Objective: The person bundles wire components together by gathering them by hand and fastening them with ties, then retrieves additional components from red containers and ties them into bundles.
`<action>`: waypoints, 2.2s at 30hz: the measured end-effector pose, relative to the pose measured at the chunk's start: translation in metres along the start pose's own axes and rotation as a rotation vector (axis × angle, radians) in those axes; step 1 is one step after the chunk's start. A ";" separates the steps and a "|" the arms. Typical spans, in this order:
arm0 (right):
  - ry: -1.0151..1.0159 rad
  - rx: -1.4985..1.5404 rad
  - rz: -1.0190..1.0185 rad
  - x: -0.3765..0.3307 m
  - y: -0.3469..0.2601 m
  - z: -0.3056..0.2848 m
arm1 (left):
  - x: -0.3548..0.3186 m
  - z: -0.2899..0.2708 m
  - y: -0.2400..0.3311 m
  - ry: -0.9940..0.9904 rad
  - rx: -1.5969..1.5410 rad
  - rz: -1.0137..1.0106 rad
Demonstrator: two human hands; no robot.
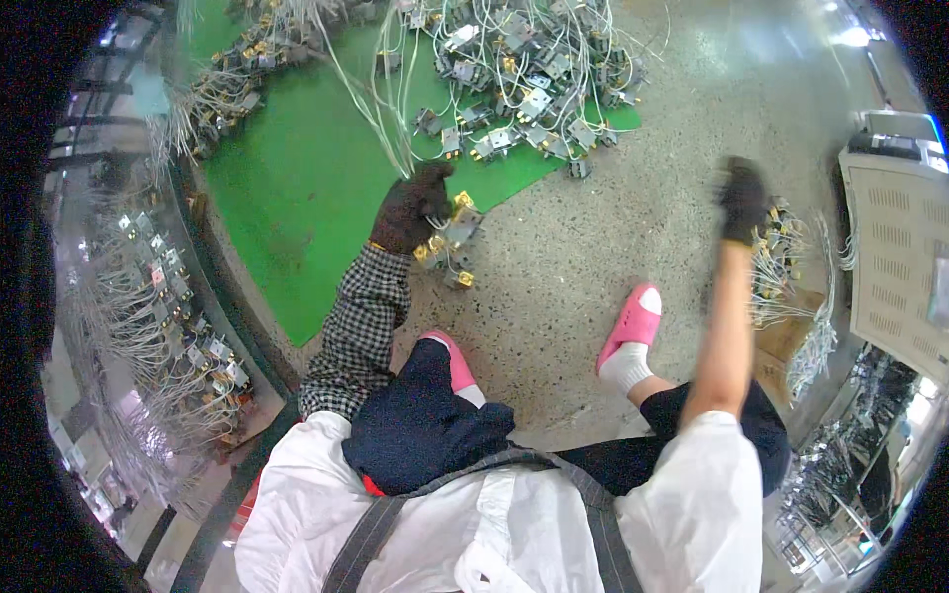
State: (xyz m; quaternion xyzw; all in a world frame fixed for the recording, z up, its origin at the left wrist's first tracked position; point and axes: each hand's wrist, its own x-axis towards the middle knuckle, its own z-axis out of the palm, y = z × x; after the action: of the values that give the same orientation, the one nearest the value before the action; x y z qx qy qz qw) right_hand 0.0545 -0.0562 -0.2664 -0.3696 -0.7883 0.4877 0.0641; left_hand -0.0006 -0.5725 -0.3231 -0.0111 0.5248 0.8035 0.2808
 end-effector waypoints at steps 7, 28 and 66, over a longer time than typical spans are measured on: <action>-1.012 -0.860 -0.678 -0.232 -0.120 0.240 | -0.003 0.019 0.007 0.058 -0.238 -0.040; -0.273 -0.575 -0.573 -0.168 -0.090 0.182 | -0.012 0.040 -0.003 0.005 0.171 0.007; -0.822 0.524 -0.161 -0.180 -0.073 0.218 | 0.009 0.029 -0.038 -0.191 -0.198 -0.248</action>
State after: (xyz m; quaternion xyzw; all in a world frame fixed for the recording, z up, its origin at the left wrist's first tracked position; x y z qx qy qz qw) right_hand 0.0456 -0.3479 -0.2721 -0.0560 -0.6251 0.7686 -0.1240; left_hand 0.0169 -0.5329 -0.3448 -0.0272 0.4087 0.8079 0.4237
